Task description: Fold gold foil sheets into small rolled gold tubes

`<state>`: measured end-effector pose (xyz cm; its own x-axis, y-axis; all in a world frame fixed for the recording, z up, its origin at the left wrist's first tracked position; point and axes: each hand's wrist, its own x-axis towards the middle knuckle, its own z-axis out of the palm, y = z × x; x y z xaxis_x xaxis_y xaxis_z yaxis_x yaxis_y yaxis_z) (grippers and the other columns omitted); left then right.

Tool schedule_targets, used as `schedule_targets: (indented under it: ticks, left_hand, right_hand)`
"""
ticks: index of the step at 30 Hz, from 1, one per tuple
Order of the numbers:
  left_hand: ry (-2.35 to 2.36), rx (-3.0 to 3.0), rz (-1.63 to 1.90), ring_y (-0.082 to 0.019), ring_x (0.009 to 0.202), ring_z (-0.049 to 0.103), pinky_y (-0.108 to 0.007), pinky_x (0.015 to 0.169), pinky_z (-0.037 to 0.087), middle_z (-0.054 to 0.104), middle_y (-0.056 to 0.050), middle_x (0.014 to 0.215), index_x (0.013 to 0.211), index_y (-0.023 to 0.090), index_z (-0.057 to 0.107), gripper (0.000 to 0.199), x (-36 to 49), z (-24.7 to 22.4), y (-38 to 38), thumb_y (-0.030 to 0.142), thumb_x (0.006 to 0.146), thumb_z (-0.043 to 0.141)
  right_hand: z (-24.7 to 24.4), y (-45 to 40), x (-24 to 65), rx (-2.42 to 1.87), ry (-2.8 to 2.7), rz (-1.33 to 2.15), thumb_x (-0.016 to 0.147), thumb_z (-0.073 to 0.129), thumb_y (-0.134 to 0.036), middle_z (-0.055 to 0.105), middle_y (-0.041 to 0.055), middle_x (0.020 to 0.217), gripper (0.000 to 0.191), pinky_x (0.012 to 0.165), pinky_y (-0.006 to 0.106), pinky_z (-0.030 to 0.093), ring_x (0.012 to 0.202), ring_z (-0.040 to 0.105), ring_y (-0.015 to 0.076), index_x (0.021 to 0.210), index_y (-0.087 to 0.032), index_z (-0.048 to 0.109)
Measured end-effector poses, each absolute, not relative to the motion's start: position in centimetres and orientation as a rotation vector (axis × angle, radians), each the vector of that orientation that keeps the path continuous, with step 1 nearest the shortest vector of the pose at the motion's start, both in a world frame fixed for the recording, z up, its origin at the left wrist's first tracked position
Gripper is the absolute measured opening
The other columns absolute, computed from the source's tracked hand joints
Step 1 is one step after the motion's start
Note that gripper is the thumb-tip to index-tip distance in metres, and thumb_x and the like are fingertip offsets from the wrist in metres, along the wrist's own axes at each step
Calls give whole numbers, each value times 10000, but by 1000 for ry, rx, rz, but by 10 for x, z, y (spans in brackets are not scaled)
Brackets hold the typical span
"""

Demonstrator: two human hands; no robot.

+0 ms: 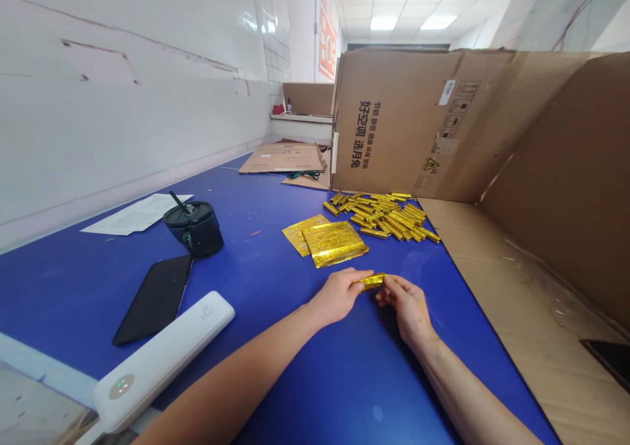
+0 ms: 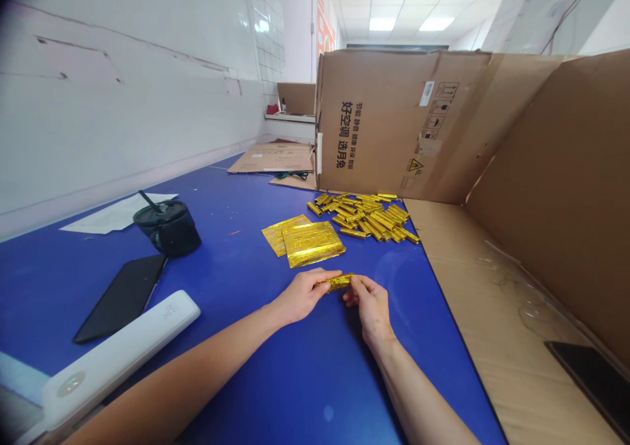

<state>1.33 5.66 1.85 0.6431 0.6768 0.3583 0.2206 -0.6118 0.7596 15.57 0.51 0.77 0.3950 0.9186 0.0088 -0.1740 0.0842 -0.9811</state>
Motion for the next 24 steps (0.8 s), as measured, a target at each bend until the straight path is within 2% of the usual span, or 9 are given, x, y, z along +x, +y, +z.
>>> schedule_targets:
  ticks: [6,17,21,24]
  left_hand:
    - [660,2176,863,-159,887,532,-258,807,394,583,-59,964,1108,143,539,337,14,17,55,107,800,408]
    - [675,2139,877,-148,847,547,-245,778,406,598,-47,925,1066,156,570,298,15,20,51,133,799,439]
    - [667,2111,901,-142,826,556,-236,756,412,611,-51,901,1016,142,600,262,16,20,52,152,811,437]
    - [651,2131,900,-141,815,557,-238,749,413,615,-50,891,1002,147,609,258,15,21,51,149,814,433]
  right_hand:
    - [6,6,157,-1229,-791,946,577,680,-317,553,-18,452,199,421,207,370,417,469,94,636,-135,625]
    - [8,4,153,-1205,-751,949,608,643,-285,506,-43,406,183,418,206,378,386,466,87,528,-159,537]
    - [9,4,153,-1200,-721,960,601,636,-273,494,-54,402,163,409,207,393,376,483,92,552,-163,525]
    - [9,4,154,-1193,-712,974,571,650,-252,545,-54,466,172,401,222,409,388,515,111,677,-178,536]
